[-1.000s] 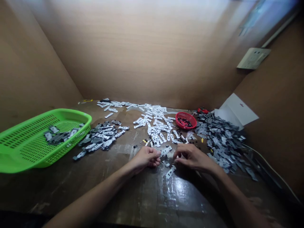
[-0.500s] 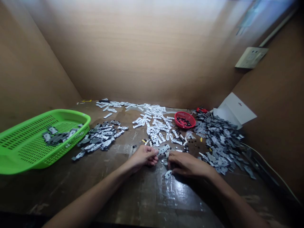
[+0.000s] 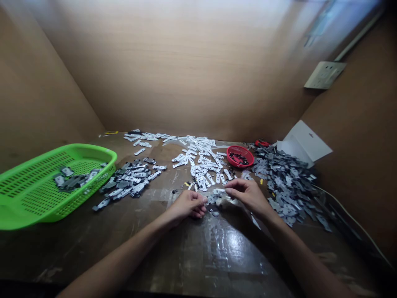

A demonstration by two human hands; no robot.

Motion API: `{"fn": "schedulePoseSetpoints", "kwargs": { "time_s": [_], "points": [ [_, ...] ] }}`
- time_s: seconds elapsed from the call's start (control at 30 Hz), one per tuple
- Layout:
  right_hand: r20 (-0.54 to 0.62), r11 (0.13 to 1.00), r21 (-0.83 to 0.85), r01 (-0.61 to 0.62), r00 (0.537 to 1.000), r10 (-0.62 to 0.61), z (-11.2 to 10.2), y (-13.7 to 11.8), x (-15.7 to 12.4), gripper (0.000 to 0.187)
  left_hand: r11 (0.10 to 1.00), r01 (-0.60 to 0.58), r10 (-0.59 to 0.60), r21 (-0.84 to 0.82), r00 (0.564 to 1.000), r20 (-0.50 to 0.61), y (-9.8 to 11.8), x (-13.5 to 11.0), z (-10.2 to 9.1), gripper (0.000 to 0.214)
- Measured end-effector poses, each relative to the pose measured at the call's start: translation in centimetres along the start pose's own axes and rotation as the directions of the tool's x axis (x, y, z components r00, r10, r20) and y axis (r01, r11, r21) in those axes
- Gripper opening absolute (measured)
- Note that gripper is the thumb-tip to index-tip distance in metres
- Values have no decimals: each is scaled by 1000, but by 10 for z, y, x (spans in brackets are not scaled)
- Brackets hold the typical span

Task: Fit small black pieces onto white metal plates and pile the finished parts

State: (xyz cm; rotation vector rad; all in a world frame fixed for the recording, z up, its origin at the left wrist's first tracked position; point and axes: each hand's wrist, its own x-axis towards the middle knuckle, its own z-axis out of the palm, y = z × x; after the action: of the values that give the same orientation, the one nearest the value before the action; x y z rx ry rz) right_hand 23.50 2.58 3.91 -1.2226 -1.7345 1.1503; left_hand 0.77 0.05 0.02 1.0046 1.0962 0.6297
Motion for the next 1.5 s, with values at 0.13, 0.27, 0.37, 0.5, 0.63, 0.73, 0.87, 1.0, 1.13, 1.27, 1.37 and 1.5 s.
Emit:
{"fn": "schedulePoseSetpoints", "kwargs": {
  "time_s": [0.13,0.27,0.37,0.5,0.63,0.73,0.87,1.0,1.13,1.27,1.37,1.5],
  "points": [
    [22,1000,25,-2,1000,1,11,1,-2,22,1000,-3,3,23,1000,11,-1,0,0,39],
    [45,999,16,-32,999,31,15,-1,-4,21,999,-6,5,39,1000,18,-2,0,0,39],
    [38,999,-2,-46,998,46,17,1,-4,20,999,-4,3,43,1000,20,-1,0,1,39],
    [39,998,-31,-55,998,56,20,3,-4,20,999,8,-9,49,1000,23,0,-1,1,40],
    [40,997,-19,-70,997,71,21,3,-4,21,999,-2,0,49,1000,31,0,-1,1,39],
    [52,996,13,-89,995,88,23,4,-3,22,999,-8,7,44,1000,30,-1,0,0,38],
    [20,994,34,-104,994,104,26,8,-2,24,999,-24,23,33,999,25,-3,0,0,36],
    [-43,998,-30,-49,998,47,27,12,-1,25,999,-36,36,13,999,3,-3,-1,0,37],
    [-23,990,72,-121,992,123,25,17,0,38,997,-74,74,1,997,3,-3,-1,0,38],
    [174,916,212,-339,936,306,22,21,0,42,993,-121,121,6,993,7,-2,-3,0,38],
    [328,849,285,-445,877,350,19,23,-1,36,989,-148,148,11,989,18,-2,-4,0,38],
    [333,856,283,-433,881,336,24,24,-2,34,987,-161,161,29,987,5,-3,-3,-1,38]
  ]
}}
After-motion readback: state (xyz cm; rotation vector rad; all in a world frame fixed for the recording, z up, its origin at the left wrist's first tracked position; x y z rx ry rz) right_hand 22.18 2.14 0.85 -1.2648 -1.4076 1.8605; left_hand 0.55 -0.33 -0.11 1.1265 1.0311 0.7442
